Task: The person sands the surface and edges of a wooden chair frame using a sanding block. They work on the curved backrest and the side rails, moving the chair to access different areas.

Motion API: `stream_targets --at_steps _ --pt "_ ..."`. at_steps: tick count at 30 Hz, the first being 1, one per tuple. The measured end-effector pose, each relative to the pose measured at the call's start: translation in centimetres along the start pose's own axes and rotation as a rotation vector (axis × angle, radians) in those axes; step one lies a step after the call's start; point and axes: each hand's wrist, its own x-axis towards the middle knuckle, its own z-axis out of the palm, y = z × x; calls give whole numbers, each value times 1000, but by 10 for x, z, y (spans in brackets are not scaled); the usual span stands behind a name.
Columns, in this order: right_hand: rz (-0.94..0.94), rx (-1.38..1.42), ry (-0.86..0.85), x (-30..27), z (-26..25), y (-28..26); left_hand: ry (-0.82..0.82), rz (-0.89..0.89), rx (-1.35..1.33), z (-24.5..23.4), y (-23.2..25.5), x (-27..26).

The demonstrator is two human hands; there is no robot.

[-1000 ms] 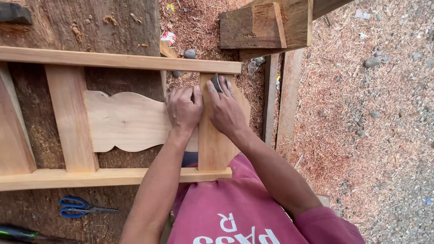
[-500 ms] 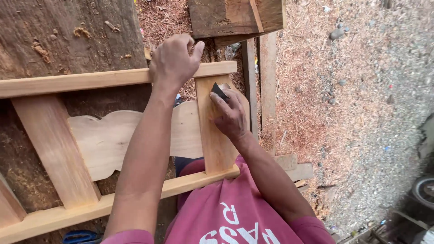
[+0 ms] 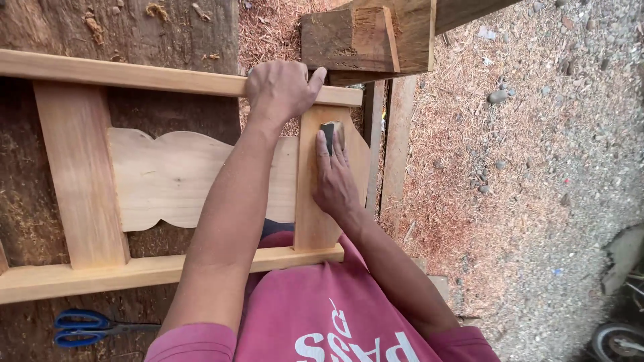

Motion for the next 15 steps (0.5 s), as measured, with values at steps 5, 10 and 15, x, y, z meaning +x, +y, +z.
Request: stream_targets --at_steps 5,10,15 --pt "142 -12 -72 32 3 6 -68 -70 24 8 2 3" --pt "125 -64 -144 7 -12 -18 -56 -39 50 4 -3 10" --pt "212 -112 -237 20 -8 -12 39 57 -168 3 -11 -1"
